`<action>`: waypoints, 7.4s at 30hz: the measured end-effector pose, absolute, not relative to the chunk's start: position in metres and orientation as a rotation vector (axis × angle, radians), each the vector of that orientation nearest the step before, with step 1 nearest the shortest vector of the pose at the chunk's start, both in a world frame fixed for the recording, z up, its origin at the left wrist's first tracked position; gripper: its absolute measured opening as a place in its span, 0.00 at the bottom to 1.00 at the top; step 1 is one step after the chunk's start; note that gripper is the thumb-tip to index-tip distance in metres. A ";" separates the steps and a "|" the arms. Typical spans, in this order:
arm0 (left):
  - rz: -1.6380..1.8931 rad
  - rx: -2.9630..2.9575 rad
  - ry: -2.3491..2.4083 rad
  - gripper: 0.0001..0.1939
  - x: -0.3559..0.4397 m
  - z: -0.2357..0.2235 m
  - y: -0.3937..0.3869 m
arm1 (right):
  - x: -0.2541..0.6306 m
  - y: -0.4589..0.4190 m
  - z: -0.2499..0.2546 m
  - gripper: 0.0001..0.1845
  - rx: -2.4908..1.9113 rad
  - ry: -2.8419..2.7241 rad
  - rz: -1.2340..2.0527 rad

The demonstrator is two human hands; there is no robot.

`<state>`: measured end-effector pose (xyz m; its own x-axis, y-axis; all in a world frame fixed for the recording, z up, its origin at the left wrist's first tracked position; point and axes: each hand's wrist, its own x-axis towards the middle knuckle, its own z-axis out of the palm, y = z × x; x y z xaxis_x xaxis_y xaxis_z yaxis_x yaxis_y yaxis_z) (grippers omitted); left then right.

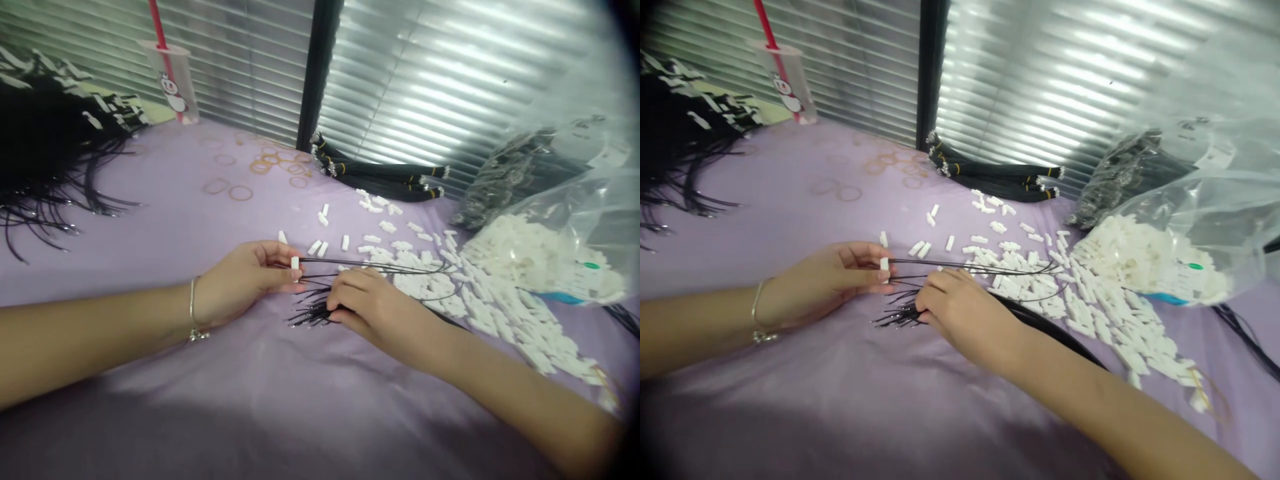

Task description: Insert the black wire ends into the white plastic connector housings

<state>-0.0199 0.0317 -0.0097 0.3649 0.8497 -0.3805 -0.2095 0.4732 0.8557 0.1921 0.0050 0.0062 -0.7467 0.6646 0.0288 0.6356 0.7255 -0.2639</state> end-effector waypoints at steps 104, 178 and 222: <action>0.346 1.018 1.012 0.04 -0.019 0.002 0.027 | 0.190 -0.014 -0.004 0.14 -1.018 -2.566 0.201; 0.606 0.824 0.846 0.07 -0.021 -0.008 0.027 | 0.181 -0.018 -0.003 0.05 -0.999 -2.453 -0.088; 0.564 1.195 0.986 0.05 -0.019 -0.006 0.015 | 0.181 -0.006 0.004 0.07 -1.246 -2.099 0.617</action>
<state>-0.0188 0.0153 -0.0060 0.4884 0.8083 -0.3289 0.1262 0.3075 0.9431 0.1813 -0.0064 0.0039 -0.3674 0.8908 0.2675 0.6045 0.4473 -0.6592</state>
